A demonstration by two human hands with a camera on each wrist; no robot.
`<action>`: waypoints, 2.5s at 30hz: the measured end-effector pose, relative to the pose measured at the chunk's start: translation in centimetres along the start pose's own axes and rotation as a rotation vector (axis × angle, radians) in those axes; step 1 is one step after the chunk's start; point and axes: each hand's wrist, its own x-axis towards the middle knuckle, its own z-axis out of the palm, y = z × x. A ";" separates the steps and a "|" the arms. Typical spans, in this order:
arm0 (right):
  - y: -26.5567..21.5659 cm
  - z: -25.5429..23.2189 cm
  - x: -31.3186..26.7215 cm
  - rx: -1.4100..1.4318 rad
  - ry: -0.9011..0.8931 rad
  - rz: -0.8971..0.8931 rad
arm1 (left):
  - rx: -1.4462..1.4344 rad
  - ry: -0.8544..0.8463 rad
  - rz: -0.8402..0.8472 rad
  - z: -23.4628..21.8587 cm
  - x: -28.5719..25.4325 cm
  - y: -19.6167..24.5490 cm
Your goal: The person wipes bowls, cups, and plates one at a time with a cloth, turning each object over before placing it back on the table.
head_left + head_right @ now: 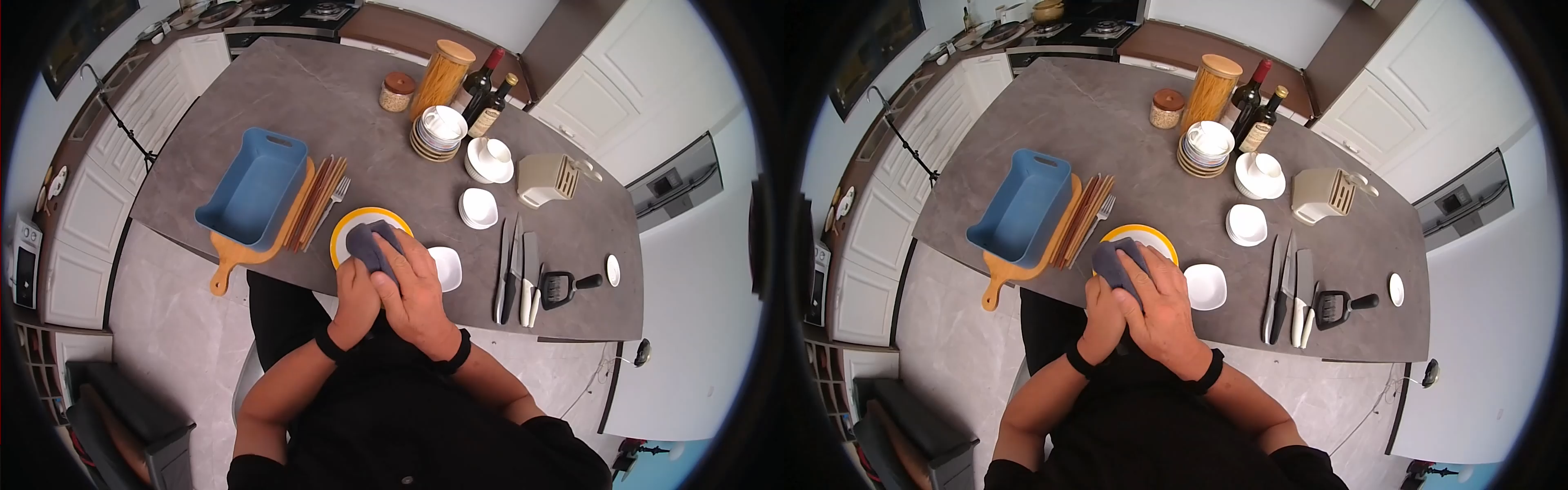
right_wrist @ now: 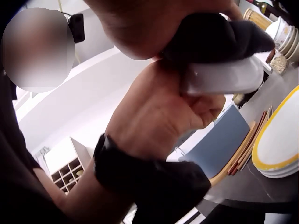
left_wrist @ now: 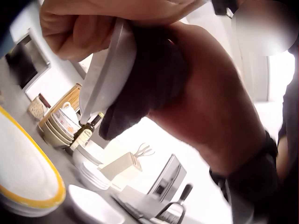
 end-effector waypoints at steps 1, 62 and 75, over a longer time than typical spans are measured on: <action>0.9 0.4 0.1 0.060 0.013 0.018 | -0.107 -0.006 -0.083 -0.1 0.1 1.1; 10.9 -8.4 -3.3 0.132 -0.016 0.820 | 0.797 -0.721 1.135 1.8 3.3 1.9; 29.4 -12.4 1.2 -0.411 0.097 0.842 | 0.892 -0.786 0.816 4.5 -0.5 -6.8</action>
